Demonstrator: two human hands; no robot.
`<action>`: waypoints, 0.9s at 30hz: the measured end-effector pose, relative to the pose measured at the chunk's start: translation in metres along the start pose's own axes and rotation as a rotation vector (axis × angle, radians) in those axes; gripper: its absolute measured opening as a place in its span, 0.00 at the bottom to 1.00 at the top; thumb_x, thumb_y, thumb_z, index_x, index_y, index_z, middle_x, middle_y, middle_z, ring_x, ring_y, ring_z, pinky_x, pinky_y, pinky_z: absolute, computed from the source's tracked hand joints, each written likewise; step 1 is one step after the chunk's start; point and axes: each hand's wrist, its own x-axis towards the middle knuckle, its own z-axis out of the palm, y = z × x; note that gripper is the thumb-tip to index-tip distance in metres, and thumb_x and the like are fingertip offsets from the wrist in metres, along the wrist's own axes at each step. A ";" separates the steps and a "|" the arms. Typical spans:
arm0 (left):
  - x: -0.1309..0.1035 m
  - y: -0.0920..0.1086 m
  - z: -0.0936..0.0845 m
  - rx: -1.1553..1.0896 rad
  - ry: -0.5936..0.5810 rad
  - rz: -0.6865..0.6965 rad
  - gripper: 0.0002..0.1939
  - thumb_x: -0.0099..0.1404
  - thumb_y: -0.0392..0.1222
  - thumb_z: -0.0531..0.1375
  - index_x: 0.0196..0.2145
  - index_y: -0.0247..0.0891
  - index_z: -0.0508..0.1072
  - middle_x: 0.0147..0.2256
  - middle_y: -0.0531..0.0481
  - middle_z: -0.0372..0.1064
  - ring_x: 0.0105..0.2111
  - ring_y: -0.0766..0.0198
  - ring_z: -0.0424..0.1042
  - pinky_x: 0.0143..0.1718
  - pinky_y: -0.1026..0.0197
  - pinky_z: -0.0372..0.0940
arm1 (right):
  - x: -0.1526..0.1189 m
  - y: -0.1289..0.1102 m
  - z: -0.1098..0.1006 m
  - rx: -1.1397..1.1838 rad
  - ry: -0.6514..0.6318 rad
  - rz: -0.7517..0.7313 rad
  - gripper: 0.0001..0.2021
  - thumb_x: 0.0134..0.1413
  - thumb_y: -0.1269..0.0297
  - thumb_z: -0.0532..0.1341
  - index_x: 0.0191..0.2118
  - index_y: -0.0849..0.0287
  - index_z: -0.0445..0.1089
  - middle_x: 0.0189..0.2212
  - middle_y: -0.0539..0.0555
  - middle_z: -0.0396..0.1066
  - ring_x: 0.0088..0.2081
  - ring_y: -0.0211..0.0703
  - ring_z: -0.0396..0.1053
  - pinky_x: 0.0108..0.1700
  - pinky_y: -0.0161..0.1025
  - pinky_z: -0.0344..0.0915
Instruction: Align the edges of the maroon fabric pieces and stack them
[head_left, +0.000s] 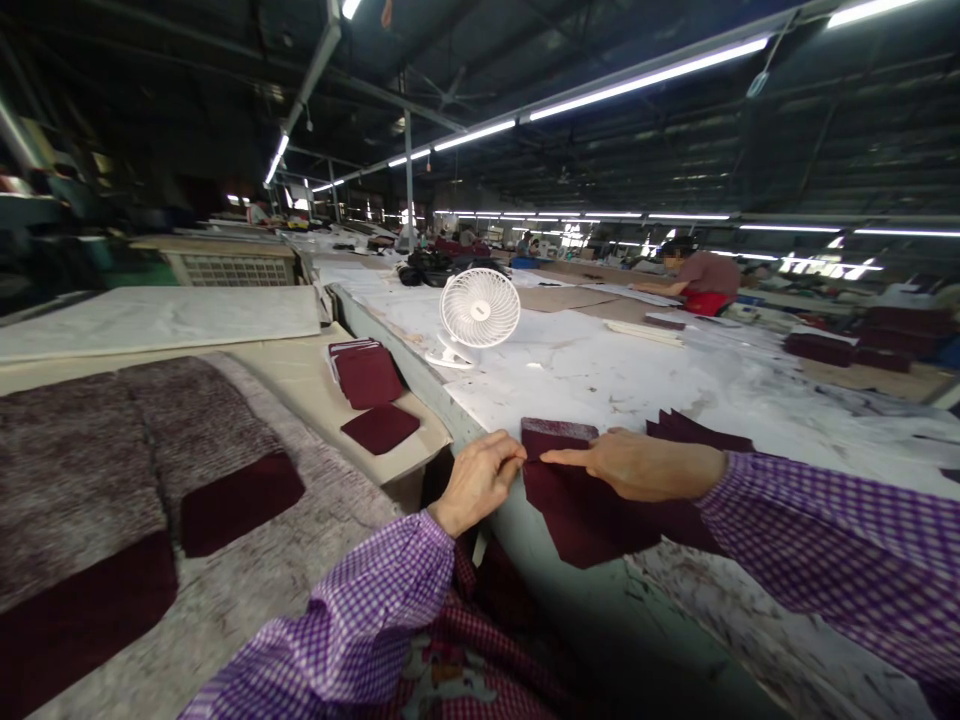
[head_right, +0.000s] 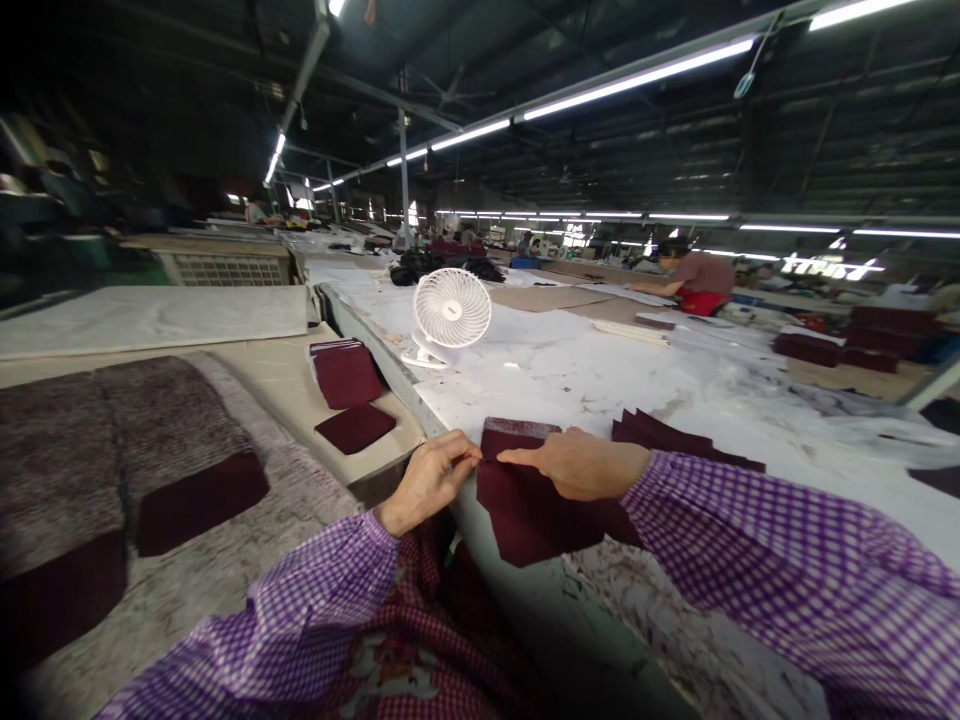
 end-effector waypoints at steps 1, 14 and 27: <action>-0.001 -0.001 -0.001 0.035 0.002 0.016 0.08 0.63 0.33 0.52 0.33 0.39 0.71 0.32 0.51 0.68 0.34 0.62 0.67 0.37 0.62 0.61 | 0.001 -0.002 -0.001 -0.015 0.006 -0.003 0.34 0.52 0.81 0.49 0.65 0.55 0.48 0.23 0.54 0.68 0.24 0.39 0.60 0.26 0.35 0.49; 0.002 -0.007 0.001 -0.145 0.019 -0.064 0.08 0.62 0.33 0.53 0.34 0.39 0.71 0.31 0.51 0.67 0.32 0.64 0.67 0.35 0.63 0.60 | 0.009 -0.008 0.025 -0.235 0.295 -0.006 0.35 0.53 0.82 0.50 0.63 0.43 0.50 0.18 0.48 0.64 0.18 0.36 0.56 0.24 0.34 0.50; 0.000 0.017 0.004 -0.297 -0.032 -0.370 0.11 0.53 0.43 0.64 0.31 0.39 0.66 0.22 0.58 0.59 0.23 0.69 0.60 0.24 0.66 0.53 | 0.009 0.011 0.035 0.311 0.263 0.190 0.17 0.56 0.65 0.55 0.52 0.59 0.63 0.40 0.59 0.69 0.42 0.50 0.66 0.45 0.44 0.60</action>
